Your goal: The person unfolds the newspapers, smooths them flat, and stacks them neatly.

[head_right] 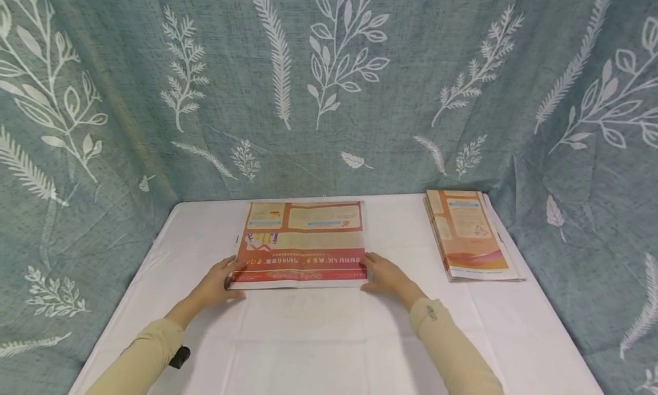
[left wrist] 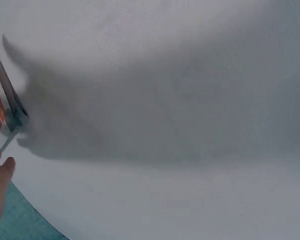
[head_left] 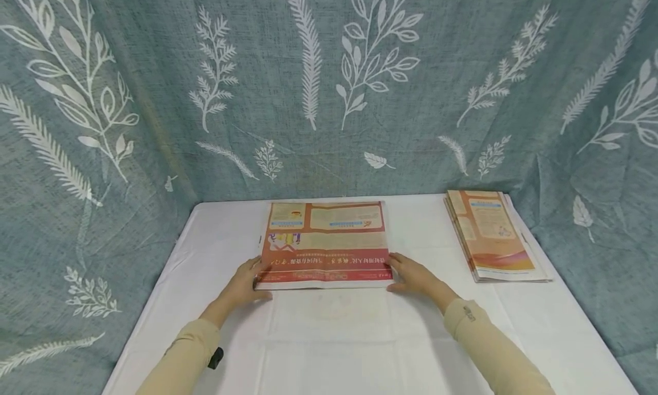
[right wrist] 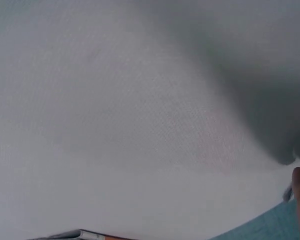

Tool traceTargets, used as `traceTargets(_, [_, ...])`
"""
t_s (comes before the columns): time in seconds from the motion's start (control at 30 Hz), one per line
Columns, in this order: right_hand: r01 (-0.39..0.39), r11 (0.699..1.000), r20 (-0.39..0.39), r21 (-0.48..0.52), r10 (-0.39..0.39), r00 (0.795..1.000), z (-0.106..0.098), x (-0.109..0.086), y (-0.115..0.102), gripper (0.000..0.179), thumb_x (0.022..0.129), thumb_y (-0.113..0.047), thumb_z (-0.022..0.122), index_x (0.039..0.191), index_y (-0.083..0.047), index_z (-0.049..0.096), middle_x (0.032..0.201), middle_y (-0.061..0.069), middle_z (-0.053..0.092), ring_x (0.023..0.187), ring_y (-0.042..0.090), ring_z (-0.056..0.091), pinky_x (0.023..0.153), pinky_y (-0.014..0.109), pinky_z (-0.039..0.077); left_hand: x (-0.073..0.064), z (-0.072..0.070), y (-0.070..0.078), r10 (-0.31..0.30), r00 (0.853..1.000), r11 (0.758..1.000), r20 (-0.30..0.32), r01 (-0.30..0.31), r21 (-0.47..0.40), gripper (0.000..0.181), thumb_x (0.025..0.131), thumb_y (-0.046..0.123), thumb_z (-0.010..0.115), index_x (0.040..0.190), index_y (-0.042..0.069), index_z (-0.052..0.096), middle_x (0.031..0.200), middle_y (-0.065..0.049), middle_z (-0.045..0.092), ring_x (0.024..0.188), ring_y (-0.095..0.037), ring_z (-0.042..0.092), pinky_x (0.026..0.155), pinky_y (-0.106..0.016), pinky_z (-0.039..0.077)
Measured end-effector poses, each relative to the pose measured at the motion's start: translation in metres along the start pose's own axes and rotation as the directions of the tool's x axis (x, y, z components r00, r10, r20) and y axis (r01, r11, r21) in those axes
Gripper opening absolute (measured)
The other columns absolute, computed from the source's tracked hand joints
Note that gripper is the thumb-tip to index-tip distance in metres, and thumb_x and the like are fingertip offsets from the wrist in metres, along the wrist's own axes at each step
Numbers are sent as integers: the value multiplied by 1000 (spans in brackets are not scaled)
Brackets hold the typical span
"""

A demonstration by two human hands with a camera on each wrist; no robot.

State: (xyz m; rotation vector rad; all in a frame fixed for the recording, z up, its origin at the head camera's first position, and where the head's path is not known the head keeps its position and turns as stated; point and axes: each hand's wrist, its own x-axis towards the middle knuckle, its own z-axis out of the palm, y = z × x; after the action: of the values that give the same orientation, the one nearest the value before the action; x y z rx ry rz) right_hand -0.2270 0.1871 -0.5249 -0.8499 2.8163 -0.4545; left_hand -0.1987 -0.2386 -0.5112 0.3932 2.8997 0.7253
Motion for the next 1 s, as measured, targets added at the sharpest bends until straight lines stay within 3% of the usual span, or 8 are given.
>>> traceTargets(0.2, [36, 999, -24, -9, -36, 999, 8, 1, -3, 69, 81, -35, 73, 132, 4, 48, 143, 28, 39, 131, 44, 39, 105, 52, 38, 2, 2, 4, 100, 991, 989, 92, -109, 98, 80, 71, 19, 78, 141, 5, 41, 150, -30, 23, 136, -55, 17, 103, -67, 29])
traceTargets(0.37, [3, 999, 3, -33, -3, 1000, 9, 6, -4, 70, 81, -38, 72, 133, 3, 48, 140, 25, 45, 128, 40, 45, 104, 49, 41, 9, 0, 7, 81, 983, 989, 166, -99, 105, 82, 72, 19, 77, 144, 9, 37, 152, -30, 16, 138, -55, 12, 105, -66, 27])
traceTargets(0.53, [-9, 999, -11, -35, 8, 1000, 5, 13, -5, 67, 77, -34, 76, 127, 3, 54, 133, 24, 51, 122, 39, 51, 103, 49, 42, 17, -4, 10, 51, 977, 986, 209, -83, 146, 88, 70, 23, 78, 145, 6, 36, 152, -29, 19, 139, -53, 11, 106, -64, 27])
traceTargets(0.77, [-60, 998, 43, 24, 59, 997, 3, 12, -7, 64, 79, -30, 75, 131, 2, 53, 138, 25, 47, 125, 41, 48, 105, 50, 39, 20, -7, 14, 22, 965, 988, 261, -60, 140, 86, 67, 21, 78, 141, 1, 40, 148, -31, 27, 133, -53, 27, 104, -61, 33])
traceTargets(1.0, [-66, 996, 23, 56, 64, 998, 1, 9, -10, 62, 80, -28, 75, 130, 2, 54, 139, 26, 46, 126, 42, 46, 105, 51, 38, 20, -7, 12, 47, 965, 986, 258, -85, 141, 81, 68, 21, 79, 138, -1, 43, 143, -31, 35, 125, -52, 40, 103, -59, 35])
